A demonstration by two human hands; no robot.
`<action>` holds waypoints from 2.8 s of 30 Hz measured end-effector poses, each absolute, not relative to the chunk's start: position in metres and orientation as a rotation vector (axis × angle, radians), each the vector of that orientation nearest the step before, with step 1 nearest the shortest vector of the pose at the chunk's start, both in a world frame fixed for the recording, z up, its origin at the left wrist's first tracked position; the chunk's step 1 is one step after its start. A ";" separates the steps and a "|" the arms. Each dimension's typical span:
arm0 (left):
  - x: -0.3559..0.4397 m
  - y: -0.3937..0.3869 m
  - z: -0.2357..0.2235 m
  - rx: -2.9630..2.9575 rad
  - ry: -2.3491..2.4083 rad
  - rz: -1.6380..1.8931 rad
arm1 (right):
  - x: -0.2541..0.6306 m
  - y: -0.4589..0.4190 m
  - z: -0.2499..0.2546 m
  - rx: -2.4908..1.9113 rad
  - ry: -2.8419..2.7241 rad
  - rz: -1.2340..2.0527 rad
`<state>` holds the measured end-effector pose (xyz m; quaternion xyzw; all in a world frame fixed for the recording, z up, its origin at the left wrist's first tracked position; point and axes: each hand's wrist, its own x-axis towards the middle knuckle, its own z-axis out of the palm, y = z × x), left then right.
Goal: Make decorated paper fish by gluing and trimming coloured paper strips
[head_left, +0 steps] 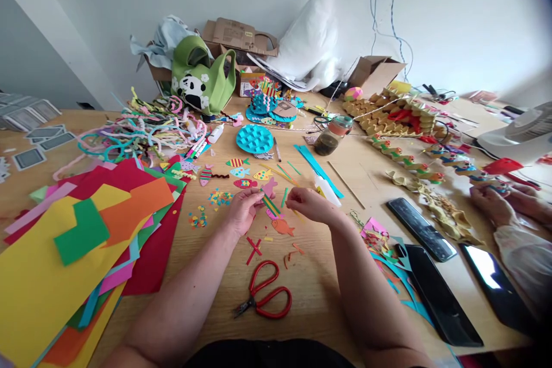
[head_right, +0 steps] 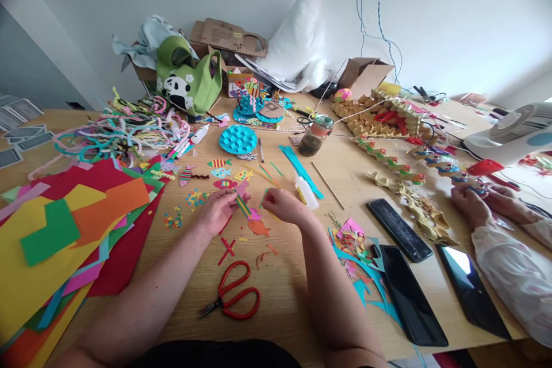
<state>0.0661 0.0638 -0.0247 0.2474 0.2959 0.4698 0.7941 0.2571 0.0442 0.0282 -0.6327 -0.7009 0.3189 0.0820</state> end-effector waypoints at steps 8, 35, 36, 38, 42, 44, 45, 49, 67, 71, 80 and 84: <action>0.069 0.059 -0.023 0.663 0.595 0.922 | 0.247 0.042 0.024 -1.550 -1.734 1.252; 0.069 0.062 -0.029 0.647 0.625 0.956 | 0.243 0.045 0.012 -1.439 -1.433 1.325; 0.070 0.062 -0.029 0.653 0.628 0.954 | 0.243 0.045 0.012 -1.443 -1.435 1.322; 0.070 0.062 -0.029 0.654 0.636 0.957 | 0.243 0.045 0.011 -1.446 -1.439 1.322; 0.070 0.063 -0.029 0.633 0.659 0.975 | 0.244 0.046 0.013 -1.460 -1.423 1.325; 0.070 0.063 -0.029 0.598 0.662 1.007 | 0.247 0.046 0.014 -1.484 -1.422 1.309; 0.069 0.064 -0.029 0.578 0.662 1.029 | 0.249 0.046 0.015 -1.494 -1.429 1.297; 0.068 0.066 -0.029 0.524 0.681 1.099 | 0.257 0.047 0.018 -1.510 -1.431 1.235; 0.059 0.076 -0.026 0.265 0.660 1.253 | 0.243 0.049 0.003 -1.445 -0.923 1.354; 0.060 0.074 -0.026 0.295 0.674 1.250 | 0.224 0.047 -0.004 -1.290 -0.735 1.424; 0.064 0.071 -0.027 0.389 0.668 1.215 | 0.208 0.049 -0.003 -1.207 -0.572 1.276; 0.065 0.069 -0.026 0.435 0.682 1.167 | 0.206 0.049 -0.004 -1.133 -0.549 1.269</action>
